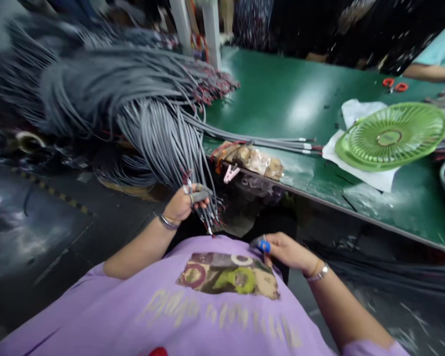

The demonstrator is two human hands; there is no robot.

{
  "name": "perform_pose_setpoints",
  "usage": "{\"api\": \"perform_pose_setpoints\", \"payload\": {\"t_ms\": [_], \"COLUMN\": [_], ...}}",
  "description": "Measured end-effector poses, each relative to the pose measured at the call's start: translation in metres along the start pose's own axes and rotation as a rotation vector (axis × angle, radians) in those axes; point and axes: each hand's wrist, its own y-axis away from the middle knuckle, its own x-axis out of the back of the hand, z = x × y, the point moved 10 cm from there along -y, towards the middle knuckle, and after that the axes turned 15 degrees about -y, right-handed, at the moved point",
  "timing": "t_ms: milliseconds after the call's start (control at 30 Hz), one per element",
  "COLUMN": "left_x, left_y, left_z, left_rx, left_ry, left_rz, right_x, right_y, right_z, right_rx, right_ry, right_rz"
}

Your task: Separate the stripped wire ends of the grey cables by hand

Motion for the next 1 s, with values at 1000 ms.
{"api": "perform_pose_setpoints", "payload": {"t_ms": [1000], "left_x": [-0.03], "left_y": [-0.002], "left_z": [0.003], "left_rx": [-0.341], "left_ry": [-0.575], "left_rz": [-0.1], "right_x": [-0.021], "right_y": [-0.1], "right_z": [-0.121], "right_rx": [0.781], "right_ry": [0.133], "right_rz": [0.326]}}
